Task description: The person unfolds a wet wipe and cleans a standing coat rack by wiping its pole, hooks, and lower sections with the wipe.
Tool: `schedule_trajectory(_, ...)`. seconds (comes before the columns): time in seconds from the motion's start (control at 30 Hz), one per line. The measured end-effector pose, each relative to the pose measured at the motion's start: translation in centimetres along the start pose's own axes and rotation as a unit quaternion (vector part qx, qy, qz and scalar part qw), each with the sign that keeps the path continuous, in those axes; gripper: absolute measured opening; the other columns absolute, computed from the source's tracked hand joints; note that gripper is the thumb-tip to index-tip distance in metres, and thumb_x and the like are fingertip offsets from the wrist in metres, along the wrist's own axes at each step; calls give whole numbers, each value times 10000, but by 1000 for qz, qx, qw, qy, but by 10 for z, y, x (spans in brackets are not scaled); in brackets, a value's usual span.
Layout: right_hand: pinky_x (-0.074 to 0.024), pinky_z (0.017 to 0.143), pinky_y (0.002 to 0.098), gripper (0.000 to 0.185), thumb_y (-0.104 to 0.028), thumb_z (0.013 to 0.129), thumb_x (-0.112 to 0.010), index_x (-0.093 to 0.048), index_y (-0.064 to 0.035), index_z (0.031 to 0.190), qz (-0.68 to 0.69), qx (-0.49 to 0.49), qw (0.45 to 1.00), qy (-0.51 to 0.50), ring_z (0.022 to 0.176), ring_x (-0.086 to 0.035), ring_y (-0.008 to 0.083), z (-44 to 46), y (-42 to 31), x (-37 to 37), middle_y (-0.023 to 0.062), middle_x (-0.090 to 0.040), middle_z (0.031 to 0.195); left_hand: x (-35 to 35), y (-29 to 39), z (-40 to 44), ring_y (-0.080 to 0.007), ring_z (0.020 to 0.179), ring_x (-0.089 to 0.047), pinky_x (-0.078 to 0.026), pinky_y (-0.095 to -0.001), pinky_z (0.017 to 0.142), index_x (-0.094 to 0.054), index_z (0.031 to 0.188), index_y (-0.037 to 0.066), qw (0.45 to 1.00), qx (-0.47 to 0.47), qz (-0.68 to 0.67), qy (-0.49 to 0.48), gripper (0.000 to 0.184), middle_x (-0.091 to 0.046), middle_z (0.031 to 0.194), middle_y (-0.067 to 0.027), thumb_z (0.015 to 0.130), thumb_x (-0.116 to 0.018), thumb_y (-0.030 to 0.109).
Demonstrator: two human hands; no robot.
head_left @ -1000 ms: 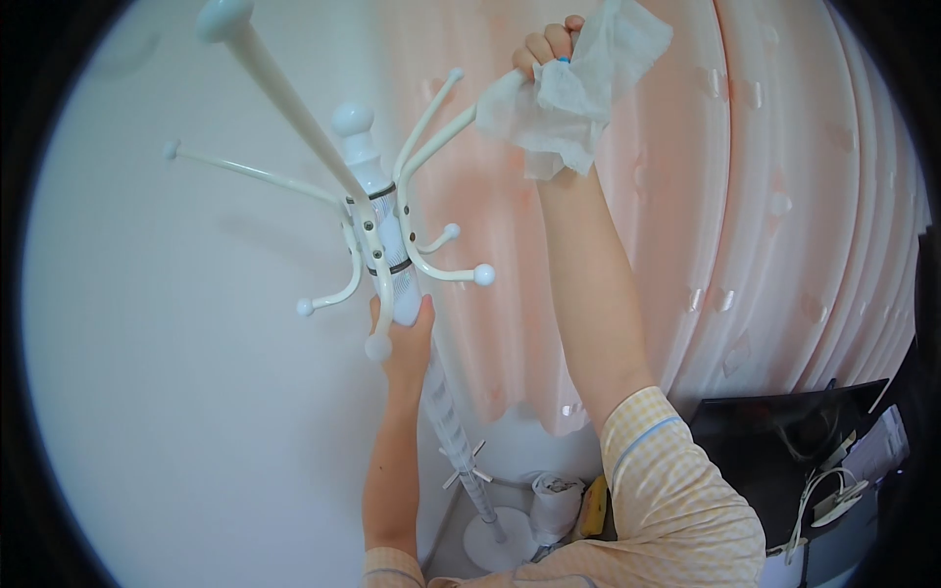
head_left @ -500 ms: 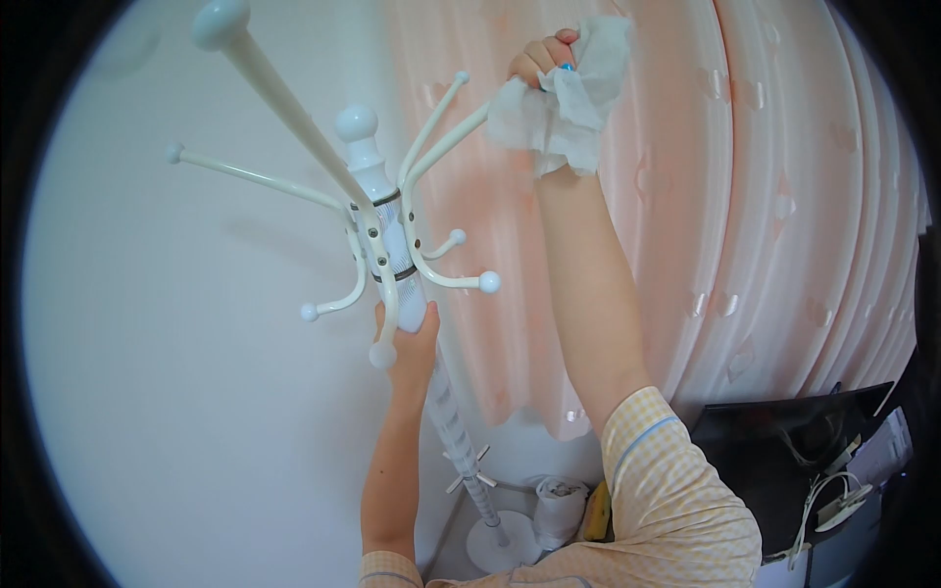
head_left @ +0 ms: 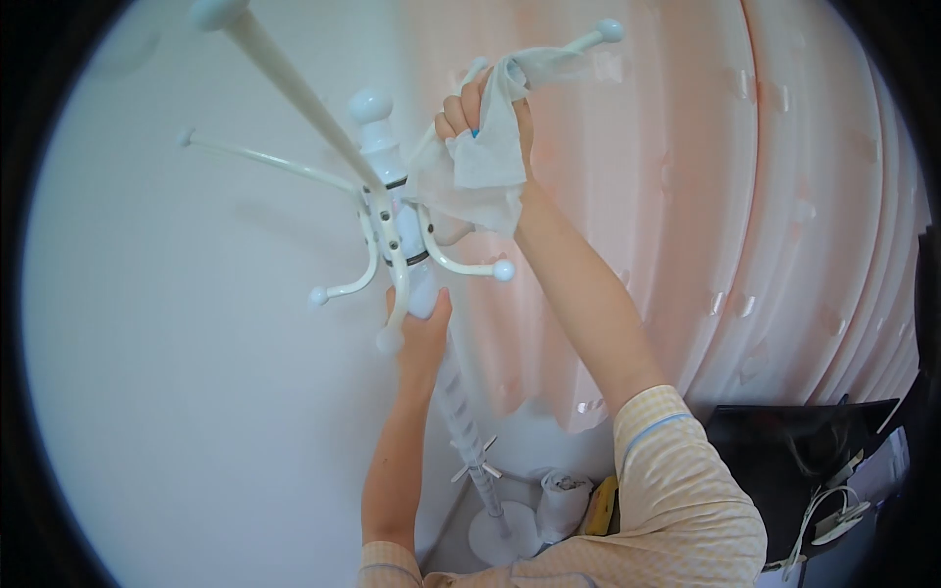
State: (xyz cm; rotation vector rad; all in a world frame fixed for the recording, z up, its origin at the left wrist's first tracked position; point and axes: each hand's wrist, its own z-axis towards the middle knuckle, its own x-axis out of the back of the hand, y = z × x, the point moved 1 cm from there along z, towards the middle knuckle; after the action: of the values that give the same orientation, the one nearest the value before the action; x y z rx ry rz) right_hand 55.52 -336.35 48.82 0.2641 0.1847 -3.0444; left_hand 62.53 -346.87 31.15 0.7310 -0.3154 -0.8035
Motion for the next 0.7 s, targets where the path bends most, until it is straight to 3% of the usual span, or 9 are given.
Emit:
schedule_trajectory(0.13, -375, 448, 307, 248, -250, 905, -395, -438, -55, 759, -67, -53, 996, 16, 473, -434, 174, -19, 27, 5, 71, -435, 521, -1, -8, 1, -242, 761, -567, -442, -339, 691, -505, 965, -49, 999, -41, -5, 3, 391, -583, 834, -156, 690, -666, 178)
schedule_trajectory(0.2, -428, 532, 312, 178, -176, 892, -418, -455, -12, 834, -208, -116, 969, 69, 546, -503, 187, -28, 25, 5, 94, -503, 602, -3, -9, -1, -243, 742, -566, -449, -348, 661, -473, 966, -21, 999, -54, -2, -1, 384, -575, 809, -154, 697, -660, 178)
schedule_trajectory(0.27, -451, 574, 300, 132, -115, 845, -485, -472, -3, 914, -195, -138, 969, 56, 622, -539, 164, -30, 25, 5, 83, -544, 692, -2, -4, 0, -245, 737, -569, -451, -348, 657, -474, 963, -20, 999, -47, 3, -2, 385, -577, 811, -153, 694, -663, 178)
schedule_trajectory(0.33, -444, 586, 282, 163, -94, 782, -566, -509, 0, 903, -337, -58, 931, 128, 658, -534, 138, -33, 29, -9, 56, -551, 734, -3, -10, 2, -244, 733, -570, -452, -348, 655, -474, 962, -20, 999, -48, 8, -5, 386, -578, 813, -153, 692, -664, 179)
schedule_trajectory(0.43, -431, 586, 273, 152, -94, 738, -607, -546, -5, 845, -410, 21, 899, 154, 686, -522, 115, -27, 34, -12, 45, -554, 753, -4, -19, 4, -230, 721, -575, -450, -336, 659, -519, 927, -44, 1000, -11, 9, -13, 373, -592, 797, -144, 685, -668, 196)
schedule_trajectory(0.5, -428, 584, 272, 121, -90, 738, -602, -554, -9, 814, -406, 12, 897, 175, 683, -519, 114, -25, 31, -16, 45, -554, 755, -6, -20, 3, -218, 713, -579, -446, -323, 665, -564, 893, -69, 1000, 22, 8, -19, 369, -606, 779, -134, 680, -672, 212)
schedule_trajectory(0.63, -422, 584, 265, 104, -73, 727, -607, -550, -15, 793, -376, 24, 902, 209, 673, -513, 113, -14, 24, -24, 36, -544, 744, -1, -7, 2, -220, 711, -585, -449, -321, 657, -569, 875, -74, 999, -49, 7, 14, 381, -610, 774, -138, 668, -684, 225)
schedule_trajectory(0.7, -421, 542, 276, 103, -131, 754, -585, -533, -43, 766, -409, 137, 859, 276, 618, -505, 119, 4, 12, -20, 20, -524, 687, 1, -8, 2, -223, 725, -585, -448, -321, 665, -566, 882, -75, 998, -63, -7, 21, 391, -610, 789, -145, 664, -688, 226)
